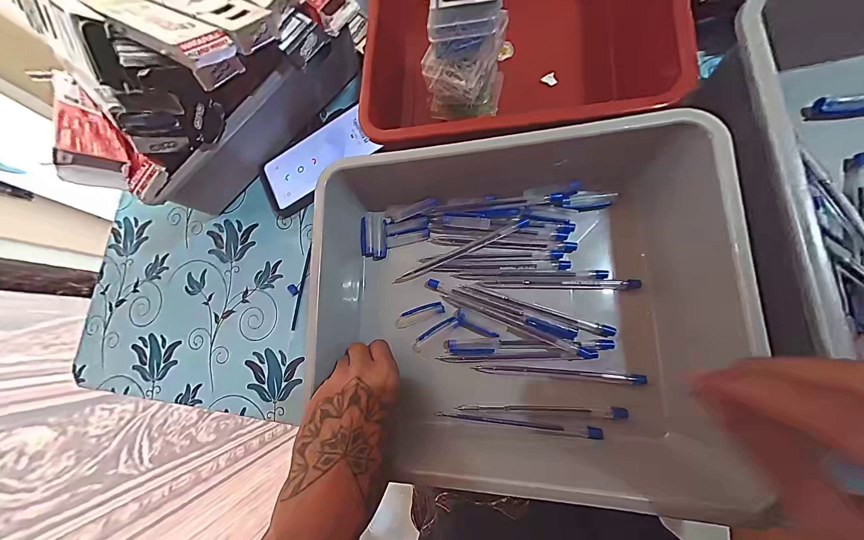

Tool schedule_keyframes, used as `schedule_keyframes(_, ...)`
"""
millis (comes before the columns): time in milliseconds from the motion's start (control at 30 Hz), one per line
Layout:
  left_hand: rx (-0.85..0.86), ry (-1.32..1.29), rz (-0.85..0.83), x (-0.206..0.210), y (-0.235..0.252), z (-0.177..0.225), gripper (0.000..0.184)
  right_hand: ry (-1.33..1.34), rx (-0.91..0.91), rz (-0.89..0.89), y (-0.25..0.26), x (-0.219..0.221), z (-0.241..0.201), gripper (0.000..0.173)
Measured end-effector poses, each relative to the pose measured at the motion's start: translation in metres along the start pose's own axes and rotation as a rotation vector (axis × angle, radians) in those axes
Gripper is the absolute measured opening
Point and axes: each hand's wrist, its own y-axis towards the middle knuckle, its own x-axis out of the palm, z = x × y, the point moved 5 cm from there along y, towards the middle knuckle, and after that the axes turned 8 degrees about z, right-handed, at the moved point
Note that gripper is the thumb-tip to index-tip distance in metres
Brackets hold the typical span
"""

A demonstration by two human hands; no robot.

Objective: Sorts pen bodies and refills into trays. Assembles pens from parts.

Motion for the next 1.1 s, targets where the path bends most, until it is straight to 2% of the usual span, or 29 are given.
schedule_keyframes(67, -0.031, -0.010, -0.102, -0.004, 0.002, 0.002, 0.024, -0.032, -0.141, -0.113, 0.015, 0.035, -0.027, 0.027)
schedule_keyframes(133, 0.085, -0.046, 0.182, 0.006, -0.001, -0.006, 0.008, -0.062, -0.146, -0.210, 0.022, 0.057, -0.031, 0.026)
schedule_keyframes(200, 0.140, -0.094, 0.309, 0.012, -0.004, -0.013, 0.008, -0.089, -0.081, -0.272, 0.026, 0.067, -0.027, 0.021)
schedule_keyframes(367, 0.220, -0.195, 0.262, 0.014, -0.001, -0.017, 0.013, -0.123, -0.083, -0.281, 0.025, 0.072, -0.022, 0.012)
schedule_keyframes(433, 0.249, -0.211, 0.257, 0.015, 0.000, -0.017, 0.017, -0.121, -0.103, -0.253, 0.024, 0.067, -0.019, 0.018)
schedule_keyframes(533, 0.198, -0.145, 0.277, 0.011, 0.000, -0.013, 0.019, -0.116, -0.078, -0.161, 0.025, 0.049, -0.016, 0.033)
schedule_keyframes(600, 0.154, -0.090, 0.185, 0.010, 0.001, -0.008, 0.022, -0.088, -0.028, -0.137, 0.021, 0.033, -0.016, 0.035)
schedule_keyframes(667, 0.189, -0.096, 0.103, 0.010, 0.004, -0.009, 0.022, -0.057, 0.002, -0.125, 0.015, 0.020, -0.018, 0.032)
schedule_keyframes(733, 0.310, -0.201, 0.119, 0.012, 0.009, -0.017, 0.017, -0.015, -0.002, -0.113, 0.009, 0.013, -0.023, 0.029)
schedule_keyframes(800, 0.346, -0.346, 0.154, 0.006, 0.014, -0.021, 0.019, 0.031, -0.046, -0.081, 0.003, 0.013, -0.028, 0.028)
schedule_keyframes(867, 0.358, -0.482, 0.284, -0.003, 0.014, -0.026, 0.018, 0.072, -0.102, -0.044, -0.001, 0.017, -0.031, 0.025)
schedule_keyframes(967, 0.243, -0.706, 0.508, -0.010, 0.004, -0.046, 0.021, 0.130, -0.125, -0.027, -0.007, 0.023, -0.035, 0.023)
schedule_keyframes(1100, 0.212, -1.251, 0.593, -0.009, -0.007, -0.047, 0.017, 0.166, -0.137, -0.031, -0.007, 0.031, -0.042, 0.022)
